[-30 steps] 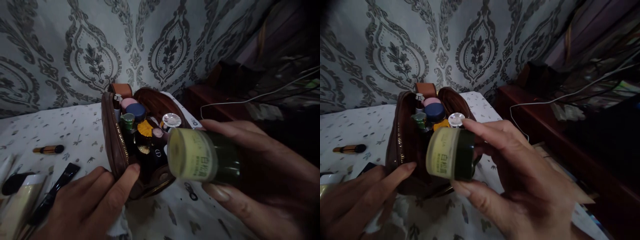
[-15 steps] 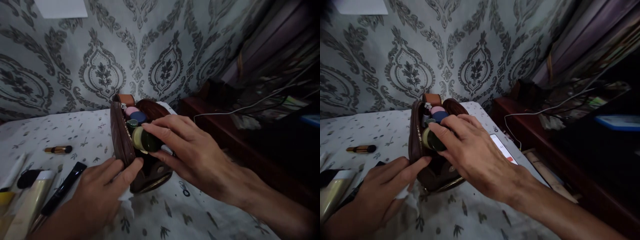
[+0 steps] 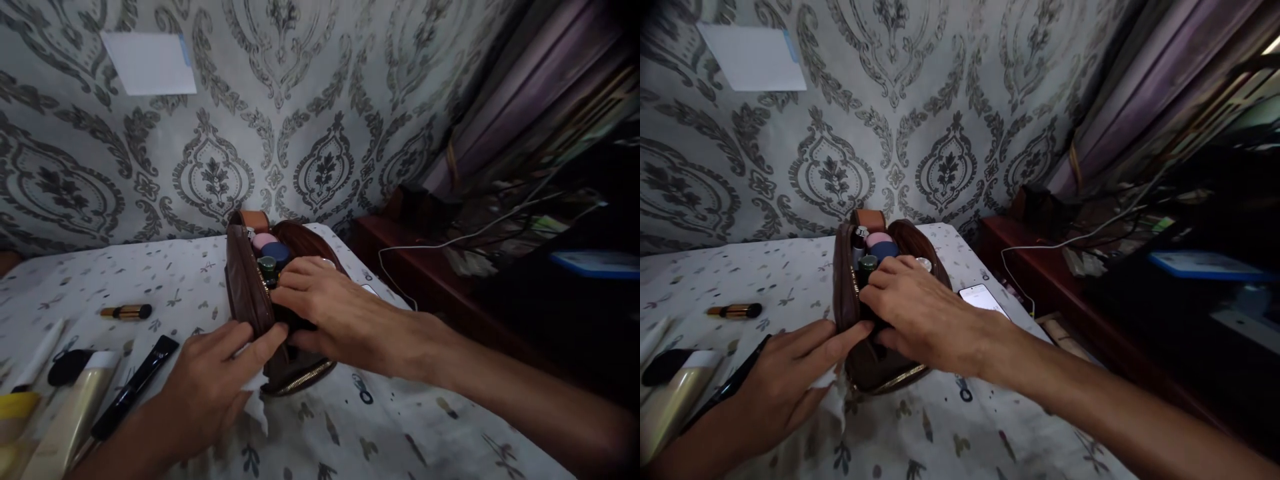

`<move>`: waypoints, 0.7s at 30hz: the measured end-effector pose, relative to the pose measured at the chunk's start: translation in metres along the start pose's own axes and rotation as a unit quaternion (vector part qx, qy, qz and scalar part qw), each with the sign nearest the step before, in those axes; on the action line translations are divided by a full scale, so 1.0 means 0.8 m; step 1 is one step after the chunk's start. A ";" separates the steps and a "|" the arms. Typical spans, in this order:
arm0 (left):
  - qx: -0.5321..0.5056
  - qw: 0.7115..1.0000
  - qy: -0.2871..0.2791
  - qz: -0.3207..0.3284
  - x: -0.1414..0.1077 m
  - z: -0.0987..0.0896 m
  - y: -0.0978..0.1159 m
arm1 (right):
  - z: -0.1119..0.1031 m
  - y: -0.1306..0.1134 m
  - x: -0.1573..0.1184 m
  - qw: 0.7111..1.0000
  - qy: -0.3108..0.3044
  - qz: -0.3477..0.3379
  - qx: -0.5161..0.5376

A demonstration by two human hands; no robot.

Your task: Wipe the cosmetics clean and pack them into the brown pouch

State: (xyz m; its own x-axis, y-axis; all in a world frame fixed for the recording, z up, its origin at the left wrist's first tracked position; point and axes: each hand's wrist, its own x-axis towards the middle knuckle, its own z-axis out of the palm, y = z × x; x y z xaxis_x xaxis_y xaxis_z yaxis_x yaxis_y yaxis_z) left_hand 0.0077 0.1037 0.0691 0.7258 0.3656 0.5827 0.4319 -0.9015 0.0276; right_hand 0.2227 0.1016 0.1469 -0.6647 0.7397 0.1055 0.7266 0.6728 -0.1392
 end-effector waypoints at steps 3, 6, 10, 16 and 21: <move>0.011 1.000 -0.001 0.009 0.005 -0.004 0.001 | -0.004 -0.007 0.012 0.998 -0.059 0.017 -0.002; 0.013 1.000 -0.006 0.015 0.007 -0.007 0.002 | 0.000 -0.010 0.021 0.994 -0.095 0.041 -0.019; 0.012 1.000 -0.003 0.019 0.009 -0.008 0.002 | 0.016 -0.006 0.029 0.992 -0.110 0.044 -0.034; 0.007 1.000 -0.015 0.005 0.001 -0.002 0.000 | 0.024 -0.003 0.028 0.994 -0.093 0.027 -0.050; 0.001 1.000 -0.024 -0.004 -0.007 0.000 -0.002 | 0.004 -0.008 0.004 0.999 -0.047 0.008 -0.013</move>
State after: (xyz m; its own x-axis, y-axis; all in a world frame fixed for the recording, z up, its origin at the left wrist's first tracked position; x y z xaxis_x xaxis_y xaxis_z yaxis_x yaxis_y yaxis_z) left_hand 0.0027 0.1031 0.0654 0.7467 0.3834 0.5436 0.4391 -0.8979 0.0302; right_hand 0.2154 0.0994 0.1453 -0.6656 0.7463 0.0106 0.7406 0.6621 -0.1149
